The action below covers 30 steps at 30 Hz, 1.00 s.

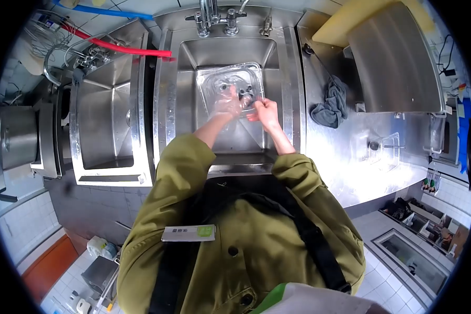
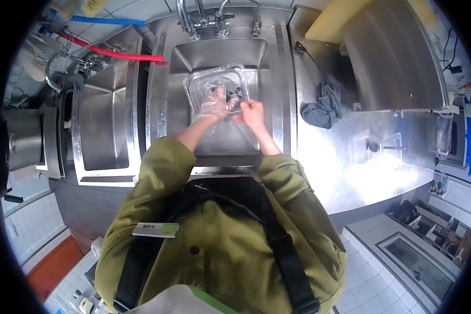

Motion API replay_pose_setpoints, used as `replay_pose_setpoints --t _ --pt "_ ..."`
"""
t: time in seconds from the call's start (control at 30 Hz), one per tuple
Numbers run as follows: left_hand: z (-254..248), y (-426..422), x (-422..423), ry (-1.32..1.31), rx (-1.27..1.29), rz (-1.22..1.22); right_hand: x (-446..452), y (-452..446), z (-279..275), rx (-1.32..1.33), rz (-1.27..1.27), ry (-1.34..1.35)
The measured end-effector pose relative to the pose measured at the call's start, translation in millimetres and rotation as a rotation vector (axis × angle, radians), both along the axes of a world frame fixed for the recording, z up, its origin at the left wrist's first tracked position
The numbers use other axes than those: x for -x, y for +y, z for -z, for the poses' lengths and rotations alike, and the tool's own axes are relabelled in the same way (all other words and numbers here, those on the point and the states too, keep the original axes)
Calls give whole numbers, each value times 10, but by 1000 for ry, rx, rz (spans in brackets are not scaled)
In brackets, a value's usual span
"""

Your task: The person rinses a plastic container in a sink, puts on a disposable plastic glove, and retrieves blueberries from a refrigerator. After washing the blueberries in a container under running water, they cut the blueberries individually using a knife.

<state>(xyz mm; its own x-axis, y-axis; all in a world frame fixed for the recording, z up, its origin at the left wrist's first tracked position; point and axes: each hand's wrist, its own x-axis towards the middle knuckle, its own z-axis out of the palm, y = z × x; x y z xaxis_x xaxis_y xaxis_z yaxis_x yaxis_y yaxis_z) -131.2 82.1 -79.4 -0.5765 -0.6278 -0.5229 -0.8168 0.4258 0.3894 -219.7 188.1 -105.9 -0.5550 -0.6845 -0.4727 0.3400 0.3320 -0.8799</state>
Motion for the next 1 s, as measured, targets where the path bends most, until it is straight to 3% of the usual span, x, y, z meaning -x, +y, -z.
replay_pose_setpoints --t 0.03,0.23,0.4,0.43,0.53,0.57,0.67,0.83,0.93,1.0 --pt "175 1 26 18 21 58 6 34 11 16 8 9" --pt "146 172 120 165 25 149 -14 249 -53 21 43 -12" --pt "-96 169 125 272 142 186 4 277 -92 75 103 -51" --pt "91 104 72 594 202 219 7 279 -118 75 118 -75" --pt "27 -29 9 485 888 354 33 261 -87 71 60 -34" --pt "37 -53 14 467 801 297 21 242 -117 97 57 -20" --pt "-282 -17 162 73 71 68 -61 165 -106 127 140 79" --pt "-117 143 250 269 -9 53 -28 172 -112 116 87 65" --pt "-41 192 350 287 9 36 -12 236 -68 77 80 95" --pt "-62 179 382 183 55 174 3 251 -52 73 106 76"
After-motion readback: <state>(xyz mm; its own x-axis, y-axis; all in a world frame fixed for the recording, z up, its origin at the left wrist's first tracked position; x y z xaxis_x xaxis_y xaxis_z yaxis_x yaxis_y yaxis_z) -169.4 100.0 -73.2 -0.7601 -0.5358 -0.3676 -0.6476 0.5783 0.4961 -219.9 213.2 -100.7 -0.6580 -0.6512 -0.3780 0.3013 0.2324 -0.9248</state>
